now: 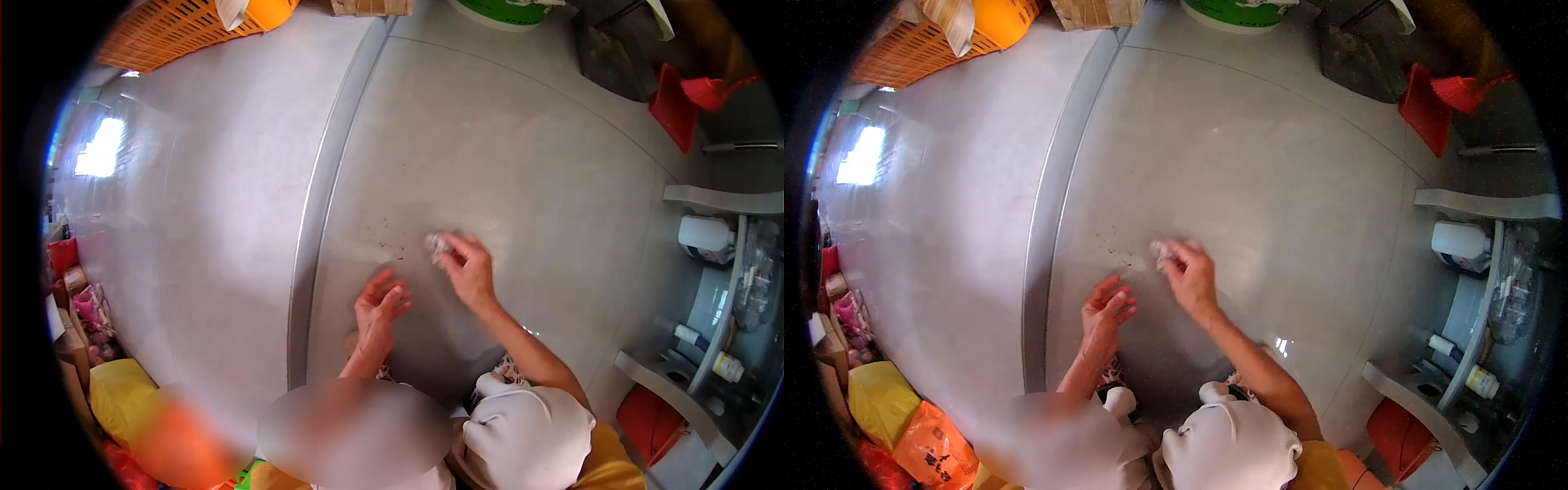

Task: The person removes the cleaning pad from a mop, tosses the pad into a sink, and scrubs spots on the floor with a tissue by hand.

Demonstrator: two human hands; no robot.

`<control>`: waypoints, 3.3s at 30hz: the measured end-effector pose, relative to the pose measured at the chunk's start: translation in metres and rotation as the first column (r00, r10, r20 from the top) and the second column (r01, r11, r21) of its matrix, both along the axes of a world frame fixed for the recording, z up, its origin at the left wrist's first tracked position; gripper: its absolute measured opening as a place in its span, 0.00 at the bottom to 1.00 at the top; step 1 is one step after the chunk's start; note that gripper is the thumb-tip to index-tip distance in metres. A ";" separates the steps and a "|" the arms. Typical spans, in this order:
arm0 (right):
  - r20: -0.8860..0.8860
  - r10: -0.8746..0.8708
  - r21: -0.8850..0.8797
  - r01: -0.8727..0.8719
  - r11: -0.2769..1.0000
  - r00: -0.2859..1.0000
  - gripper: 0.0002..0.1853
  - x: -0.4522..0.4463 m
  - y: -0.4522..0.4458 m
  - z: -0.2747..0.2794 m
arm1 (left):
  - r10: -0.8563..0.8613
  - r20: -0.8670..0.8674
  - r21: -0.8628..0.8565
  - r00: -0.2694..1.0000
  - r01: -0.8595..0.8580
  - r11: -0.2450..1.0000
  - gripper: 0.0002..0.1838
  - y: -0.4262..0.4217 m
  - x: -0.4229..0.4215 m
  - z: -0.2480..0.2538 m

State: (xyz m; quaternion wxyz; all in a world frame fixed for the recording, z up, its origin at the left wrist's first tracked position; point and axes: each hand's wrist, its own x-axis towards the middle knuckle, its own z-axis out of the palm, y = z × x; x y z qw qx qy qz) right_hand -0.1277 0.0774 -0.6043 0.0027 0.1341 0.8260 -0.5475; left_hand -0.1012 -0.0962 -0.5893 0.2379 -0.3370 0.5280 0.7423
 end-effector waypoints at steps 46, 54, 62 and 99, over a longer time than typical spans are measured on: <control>-0.161 0.779 0.486 -0.639 0.597 0.606 0.10 -0.086 -0.037 -0.033 | 0.156 -0.052 -0.188 0.986 -0.164 0.968 0.07 -0.056 -0.013 -0.008; -0.233 0.717 0.649 -0.444 0.618 0.657 0.09 -0.159 -0.074 -0.048 | 0.174 -0.062 -0.182 0.983 -0.183 0.966 0.08 -0.060 -0.011 -0.001; -0.169 0.852 0.508 -0.697 0.506 0.495 0.04 -0.075 -0.063 -0.042 | 0.187 -0.087 -0.196 0.979 -0.200 0.960 0.08 -0.059 -0.015 -0.002; -0.230 0.808 0.648 -0.535 0.543 0.542 0.04 -0.005 -0.017 -0.034 | 0.131 -0.199 -0.285 0.971 -0.185 0.940 0.08 -0.063 -0.012 0.000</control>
